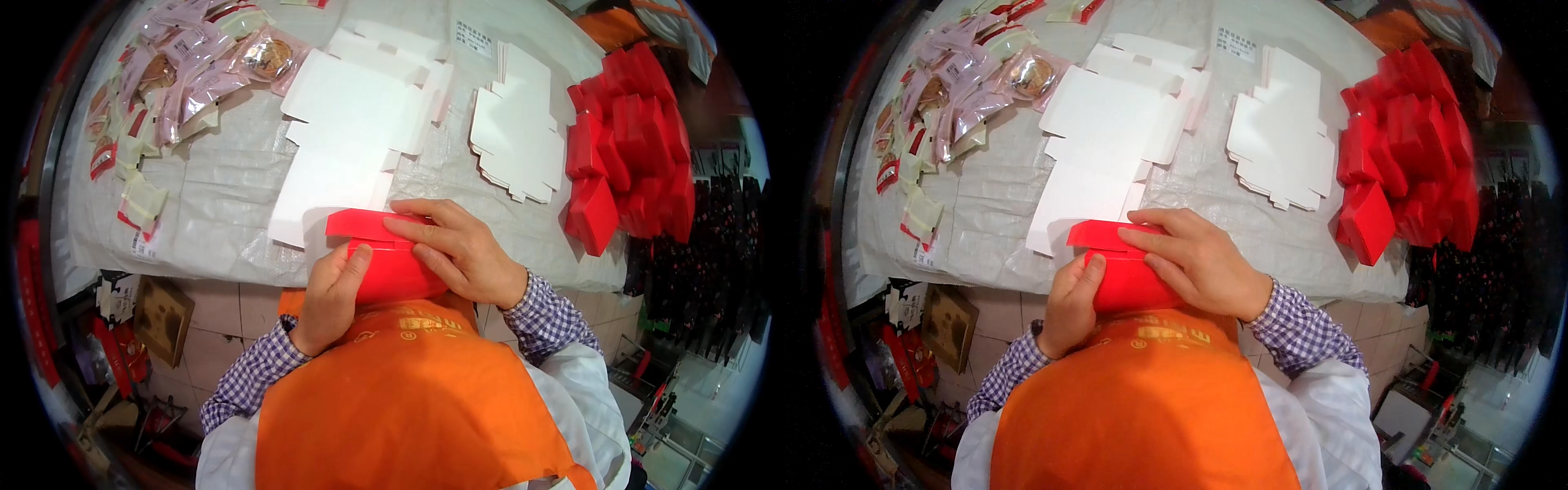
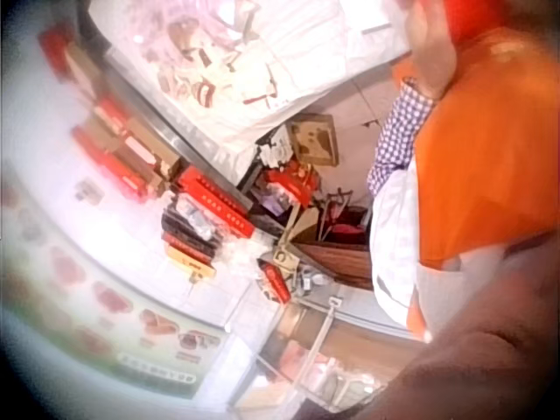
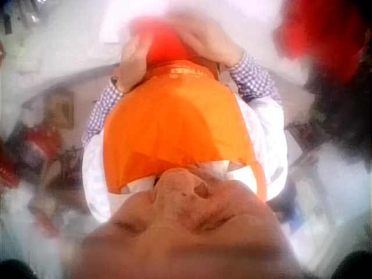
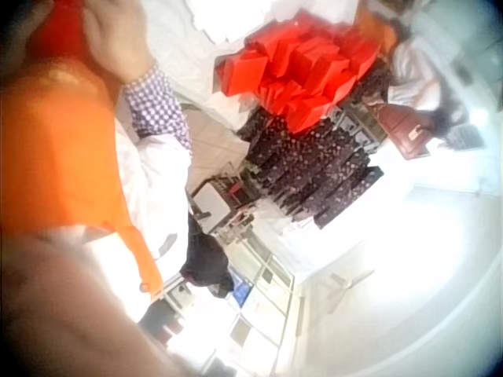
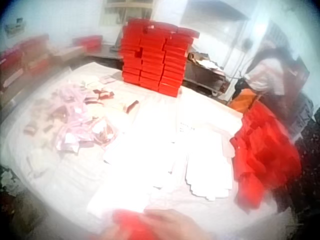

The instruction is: The person assembles small red boxes by folding flat white cardboard pieces along pre-scored lines. They insert a red plastic insert into the folded cardboard structure and then place the completed box onto a growing stack on the table. The process is repeated continuously with new cardboard pieces.

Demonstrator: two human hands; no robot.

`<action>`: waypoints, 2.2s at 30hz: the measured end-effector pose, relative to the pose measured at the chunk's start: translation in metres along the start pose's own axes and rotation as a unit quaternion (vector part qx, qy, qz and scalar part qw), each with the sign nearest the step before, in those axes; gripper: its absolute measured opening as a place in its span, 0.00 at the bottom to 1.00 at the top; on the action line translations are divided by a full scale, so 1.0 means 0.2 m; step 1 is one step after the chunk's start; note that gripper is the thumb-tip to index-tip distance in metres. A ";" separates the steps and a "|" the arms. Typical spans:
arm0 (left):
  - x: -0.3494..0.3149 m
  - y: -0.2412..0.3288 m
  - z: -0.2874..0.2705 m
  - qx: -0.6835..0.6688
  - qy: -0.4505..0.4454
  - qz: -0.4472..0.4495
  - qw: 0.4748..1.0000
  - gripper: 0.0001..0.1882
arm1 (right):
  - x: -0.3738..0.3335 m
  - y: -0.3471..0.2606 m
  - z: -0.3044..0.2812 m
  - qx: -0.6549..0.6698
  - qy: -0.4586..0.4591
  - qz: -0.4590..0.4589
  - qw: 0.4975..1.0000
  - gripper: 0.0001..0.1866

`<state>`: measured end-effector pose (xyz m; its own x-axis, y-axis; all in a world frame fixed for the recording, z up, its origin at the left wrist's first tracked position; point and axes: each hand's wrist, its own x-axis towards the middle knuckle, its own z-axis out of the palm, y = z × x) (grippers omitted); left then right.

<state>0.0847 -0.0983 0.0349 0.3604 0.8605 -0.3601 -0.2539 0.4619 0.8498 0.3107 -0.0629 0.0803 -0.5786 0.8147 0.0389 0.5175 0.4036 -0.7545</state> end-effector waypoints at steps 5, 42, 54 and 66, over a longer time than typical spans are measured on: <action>0.00 -0.01 0.00 -0.012 0.017 0.001 1.000 0.19 | -0.01 0.01 0.01 0.007 -0.005 -0.006 1.000 0.24; 0.00 -0.11 -0.13 0.064 -0.013 -0.012 0.998 0.21 | -0.02 -0.04 -0.12 0.054 -0.162 0.032 0.985 0.27; 0.08 0.15 -0.04 0.260 -0.037 0.115 0.958 0.15 | 0.12 -0.20 -0.23 0.008 -0.226 0.134 0.965 0.37; 0.15 0.16 -0.08 0.171 0.088 0.317 0.929 0.32 | 0.08 -0.04 0.00 0.255 0.249 0.045 0.933 0.33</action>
<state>0.0736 -0.0546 0.0447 0.0757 0.9722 0.2217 -0.0536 -0.2180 0.9745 0.2969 -0.0528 0.0856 -0.1163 0.9795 0.1647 0.1082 0.1774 -0.9782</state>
